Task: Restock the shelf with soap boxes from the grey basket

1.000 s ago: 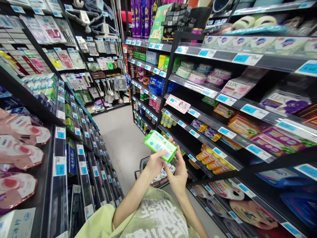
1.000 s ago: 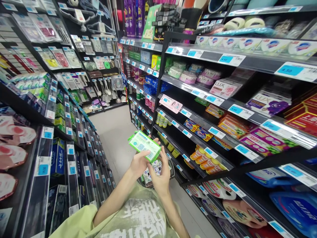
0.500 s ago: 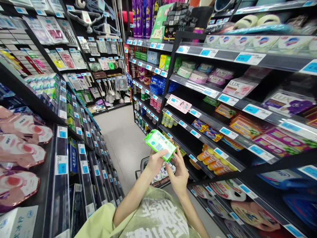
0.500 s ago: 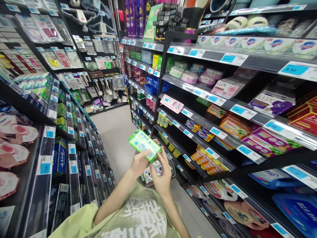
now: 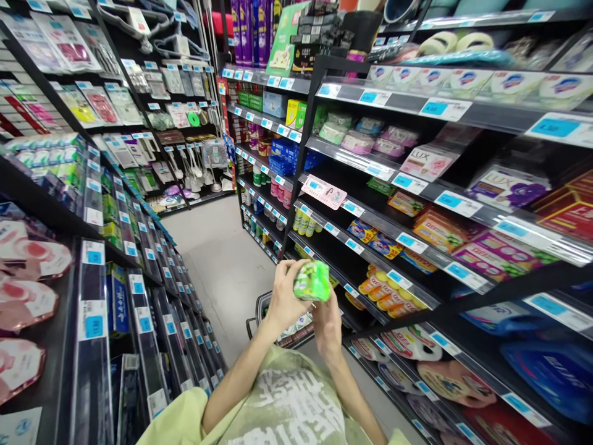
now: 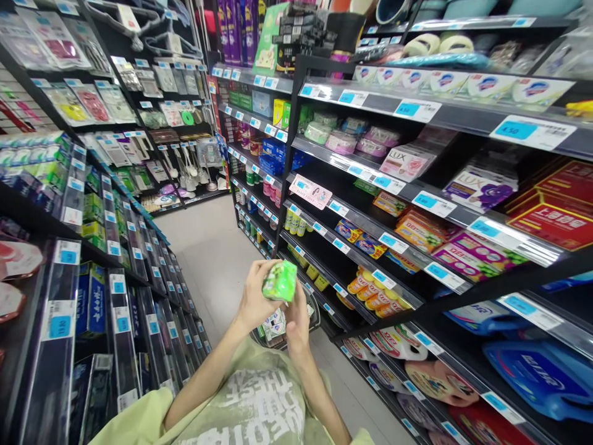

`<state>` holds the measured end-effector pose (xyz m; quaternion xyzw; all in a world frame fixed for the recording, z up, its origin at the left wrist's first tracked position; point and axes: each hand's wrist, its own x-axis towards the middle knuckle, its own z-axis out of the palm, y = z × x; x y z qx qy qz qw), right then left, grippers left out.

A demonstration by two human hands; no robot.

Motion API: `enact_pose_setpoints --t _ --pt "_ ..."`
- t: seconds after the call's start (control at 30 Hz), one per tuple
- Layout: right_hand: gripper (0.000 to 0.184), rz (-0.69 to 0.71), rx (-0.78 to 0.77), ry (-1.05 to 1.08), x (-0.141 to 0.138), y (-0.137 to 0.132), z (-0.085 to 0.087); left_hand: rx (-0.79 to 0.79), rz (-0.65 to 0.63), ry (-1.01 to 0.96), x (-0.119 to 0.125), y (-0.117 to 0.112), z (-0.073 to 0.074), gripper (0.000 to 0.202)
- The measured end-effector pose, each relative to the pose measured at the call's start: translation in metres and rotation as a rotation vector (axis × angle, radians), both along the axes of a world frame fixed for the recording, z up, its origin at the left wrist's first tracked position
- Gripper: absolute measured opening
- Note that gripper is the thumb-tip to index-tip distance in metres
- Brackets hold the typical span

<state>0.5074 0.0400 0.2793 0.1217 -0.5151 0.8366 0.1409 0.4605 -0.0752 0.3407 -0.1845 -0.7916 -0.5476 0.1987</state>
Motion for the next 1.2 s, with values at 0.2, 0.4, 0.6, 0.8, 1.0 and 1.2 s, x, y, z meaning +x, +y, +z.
enact_pose_setpoints --t 0.2,0.4,0.6,0.8,1.0,1.2 --pt "0.068 -0.266 -0.096 -0.278 -0.002 -0.001 -0.012 -0.355 -0.132 0.143 0.001 -0.001 0.003 0.077" --pt "0.058 -0.350 -0.162 -0.312 -0.002 0.003 -0.001 -0.307 -0.259 0.121 0.001 -0.011 0.017 0.080" --pt "0.063 -0.351 -0.215 -0.331 0.000 0.003 -0.004 -0.388 -0.327 0.141 -0.001 -0.017 0.017 0.074" --pt "0.059 -0.368 -0.275 -0.371 0.000 0.005 -0.003 -0.478 -0.372 0.161 -0.004 -0.018 0.017 0.067" --pt "0.055 -0.366 -0.250 -0.375 -0.002 0.004 -0.005 -0.470 -0.383 0.128 -0.004 -0.018 0.016 0.059" --pt "0.054 -0.290 -0.286 -0.390 -0.001 0.009 -0.005 -0.466 -0.496 0.097 0.005 -0.031 0.046 0.058"
